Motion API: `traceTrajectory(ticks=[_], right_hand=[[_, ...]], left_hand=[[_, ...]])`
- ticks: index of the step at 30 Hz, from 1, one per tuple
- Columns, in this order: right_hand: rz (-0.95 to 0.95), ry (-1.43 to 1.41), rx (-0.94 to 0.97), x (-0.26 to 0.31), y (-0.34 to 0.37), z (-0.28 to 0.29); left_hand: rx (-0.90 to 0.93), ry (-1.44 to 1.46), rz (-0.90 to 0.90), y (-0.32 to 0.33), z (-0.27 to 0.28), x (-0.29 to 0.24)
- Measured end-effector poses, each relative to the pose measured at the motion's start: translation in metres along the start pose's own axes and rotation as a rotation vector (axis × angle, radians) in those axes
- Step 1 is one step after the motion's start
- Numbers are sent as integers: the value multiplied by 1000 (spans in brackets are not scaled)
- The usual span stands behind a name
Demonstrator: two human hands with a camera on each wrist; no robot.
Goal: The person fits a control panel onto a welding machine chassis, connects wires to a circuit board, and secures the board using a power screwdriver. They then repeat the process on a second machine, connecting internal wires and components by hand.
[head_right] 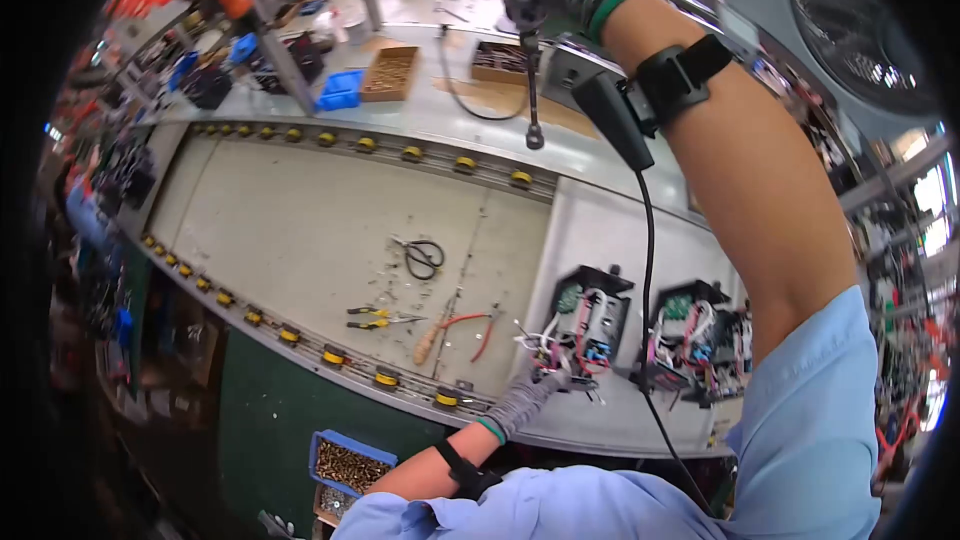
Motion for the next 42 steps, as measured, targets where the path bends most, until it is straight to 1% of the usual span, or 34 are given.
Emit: traceTrajectory(ticks=[2, 3, 4, 5, 6, 7, 9, 10, 12, 13, 15, 16, 18, 20, 22, 24, 26, 28, 30, 31, 32, 33, 34, 35, 36, 38, 39, 41, 42], right_hand=[[7, 282, 229, -22, 45, 15], [-42, 253, 177, -26, 83, 21], [-88, 223, 127, -29, 113, 29], [14, 91, 124, -61, 124, 46], [-41, -52, 124, -86, 149, 58], [-146, -71, 70, -117, 171, 71], [-236, -120, 27, -179, 213, 91], [-268, -231, -12, -210, 232, 98], [-364, -417, -182, -260, 271, 106], [-369, -432, -192, -282, 279, 107], [-378, -676, -298, -333, 300, 107], [-379, -689, -336, -348, 305, 105], [-402, -724, -379, -374, 309, 98], [-434, -695, -432, -388, 308, 89], [-497, -658, -453, -400, 306, 79], [-535, -658, -458, -410, 302, 68], [-608, -626, -481, -419, 301, 59], [-637, -638, -488, -431, 299, 50], [-709, -546, -485, -446, 299, 44], [-732, -481, -484, -465, 297, 39], [-741, -477, -484, -484, 296, 34], [-767, -365, -498, -485, 295, 35], [-791, -251, -509, -486, 296, 37], [-918, -314, -461, -496, 305, 30], [-923, -308, -458, -502, 304, 27], [-996, -203, -446, -529, 305, 23], [-998, -197, -441, -543, 304, 17], [-951, -192, -559, -560, 307, 14], [-956, -186, -555, -559, 309, 15]], left_hand=[[-91, -141, 109, -2, 5, 22], [-71, -161, 123, -2, 6, 30], [-100, -202, 176, -1, 12, 41], [-134, -241, 227, 1, 17, 46], [-123, -258, 239, 5, 14, 36], [-130, -244, 262, 12, 9, 19], [-158, -270, 289, 18, 10, 13], [-155, -284, 307, 21, 11, 11], [-161, -356, 286, 20, 11, -6], [-148, -241, 372, 23, 3, -15], [-149, -232, 383, 22, 6, -10], [-150, -213, 375, 21, 6, -11], [-133, -176, 415, 19, 9, -11], [-48, -107, 457, 15, 11, -5], [-56, -69, 488, 18, 9, -3], [-55, 108, 455, 21, 7, 2], [-26, 121, 446, 20, 10, 10], [45, 210, 398, 18, 5, 11], [29, 261, 444, 22, 14, 24], [57, 293, 441, 22, 13, 25], [83, 326, 437, 23, 11, 26], [52, 376, 395, 23, 6, 26], [50, 385, 398, 25, 5, 27], [49, 423, 397, 27, 3, 28], [49, 461, 394, 28, 1, 29], [42, 484, 378, 29, -2, 28], [32, 499, 363, 28, -2, 28], [43, 511, 353, 27, -1, 30], [55, 517, 343, 26, -2, 31]])
Point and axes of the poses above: each hand's wrist, its own y-axis away from the middle knuckle, its own z-axis out of the back of the hand, x = y × z, the point moved 8 cm from there along -y, towards the middle knuckle, and after that the axes turned 10 degrees about x, right-handed, at the moved point
